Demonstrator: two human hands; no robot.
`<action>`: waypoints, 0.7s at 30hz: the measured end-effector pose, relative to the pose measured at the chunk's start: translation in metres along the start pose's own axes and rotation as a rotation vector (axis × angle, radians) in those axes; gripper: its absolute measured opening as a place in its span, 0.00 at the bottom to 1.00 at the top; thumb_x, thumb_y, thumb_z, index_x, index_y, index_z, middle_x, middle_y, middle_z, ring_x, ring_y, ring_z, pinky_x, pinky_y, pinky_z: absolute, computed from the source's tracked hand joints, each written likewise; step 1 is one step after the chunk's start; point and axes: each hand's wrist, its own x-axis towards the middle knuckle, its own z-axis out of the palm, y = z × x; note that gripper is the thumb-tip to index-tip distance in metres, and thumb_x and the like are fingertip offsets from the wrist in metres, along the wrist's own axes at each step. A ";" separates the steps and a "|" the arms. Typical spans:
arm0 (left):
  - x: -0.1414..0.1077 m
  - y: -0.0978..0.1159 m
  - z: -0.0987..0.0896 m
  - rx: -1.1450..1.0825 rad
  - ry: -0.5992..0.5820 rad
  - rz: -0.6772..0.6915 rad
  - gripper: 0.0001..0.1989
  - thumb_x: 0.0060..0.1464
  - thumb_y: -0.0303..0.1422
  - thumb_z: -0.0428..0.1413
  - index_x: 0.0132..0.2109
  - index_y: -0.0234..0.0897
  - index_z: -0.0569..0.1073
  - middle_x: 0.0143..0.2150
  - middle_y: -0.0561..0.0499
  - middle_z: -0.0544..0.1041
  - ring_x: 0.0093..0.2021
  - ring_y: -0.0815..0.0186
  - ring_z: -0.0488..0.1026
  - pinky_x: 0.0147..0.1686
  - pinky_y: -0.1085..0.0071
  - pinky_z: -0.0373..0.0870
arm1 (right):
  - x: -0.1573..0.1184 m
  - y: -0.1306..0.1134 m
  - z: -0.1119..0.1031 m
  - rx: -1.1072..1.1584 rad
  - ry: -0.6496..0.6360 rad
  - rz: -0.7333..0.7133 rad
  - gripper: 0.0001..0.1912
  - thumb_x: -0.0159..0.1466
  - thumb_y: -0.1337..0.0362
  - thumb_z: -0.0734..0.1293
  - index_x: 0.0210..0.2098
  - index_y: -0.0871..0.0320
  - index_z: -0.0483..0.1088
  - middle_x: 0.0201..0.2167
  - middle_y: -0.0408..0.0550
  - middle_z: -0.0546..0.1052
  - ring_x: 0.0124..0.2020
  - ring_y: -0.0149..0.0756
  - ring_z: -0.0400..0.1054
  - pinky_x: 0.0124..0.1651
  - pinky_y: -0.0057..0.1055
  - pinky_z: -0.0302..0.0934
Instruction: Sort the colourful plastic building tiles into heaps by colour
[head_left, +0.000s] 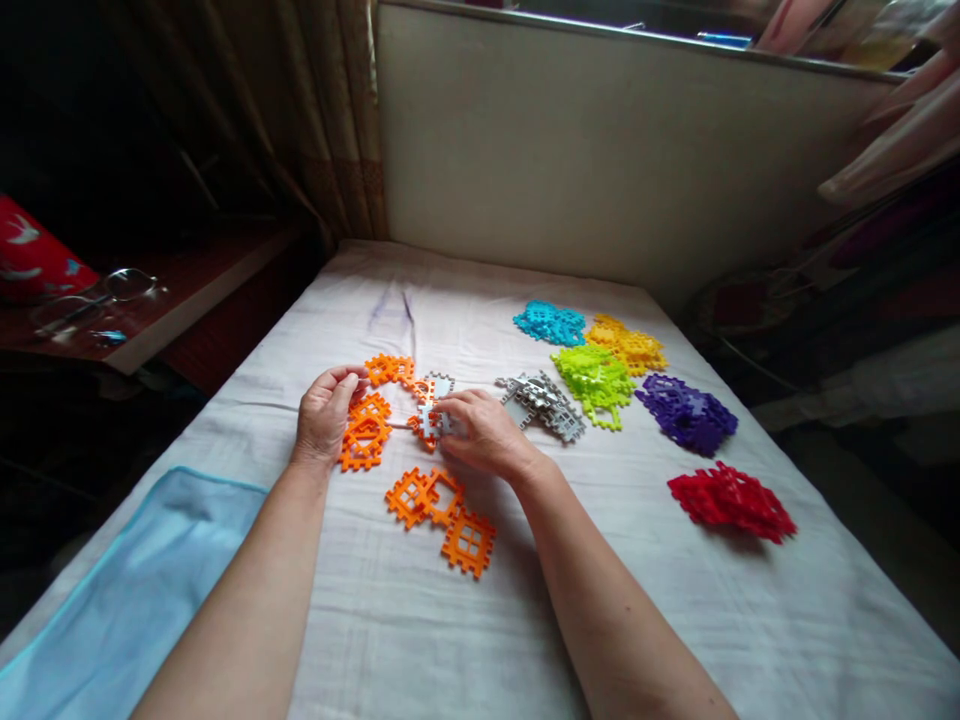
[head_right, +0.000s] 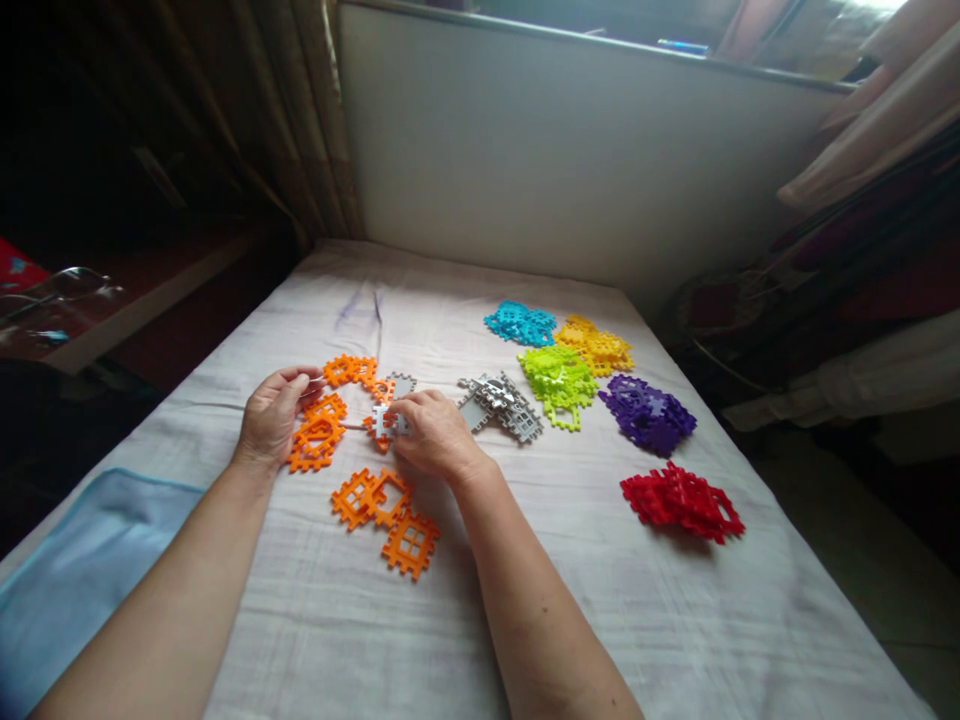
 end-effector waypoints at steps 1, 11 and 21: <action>0.000 0.000 0.000 -0.001 0.000 -0.002 0.17 0.36 0.42 0.63 0.34 0.36 0.76 0.33 0.51 0.78 0.33 0.69 0.74 0.38 0.71 0.70 | 0.000 0.000 0.002 -0.003 -0.007 -0.004 0.21 0.56 0.70 0.70 0.50 0.55 0.75 0.52 0.50 0.77 0.55 0.41 0.68 0.60 0.39 0.59; 0.000 -0.001 0.000 0.016 0.004 0.013 0.17 0.36 0.42 0.63 0.34 0.36 0.76 0.34 0.51 0.78 0.34 0.68 0.74 0.38 0.71 0.71 | -0.001 0.001 -0.004 -0.039 0.069 0.025 0.16 0.59 0.65 0.70 0.48 0.56 0.74 0.48 0.53 0.77 0.50 0.42 0.69 0.56 0.38 0.61; 0.001 -0.002 -0.002 0.048 -0.018 0.024 0.17 0.38 0.43 0.62 0.35 0.36 0.76 0.36 0.49 0.79 0.35 0.66 0.75 0.37 0.70 0.71 | -0.032 0.065 -0.055 -0.221 0.509 0.374 0.14 0.58 0.57 0.69 0.42 0.54 0.76 0.45 0.53 0.77 0.48 0.48 0.69 0.53 0.44 0.61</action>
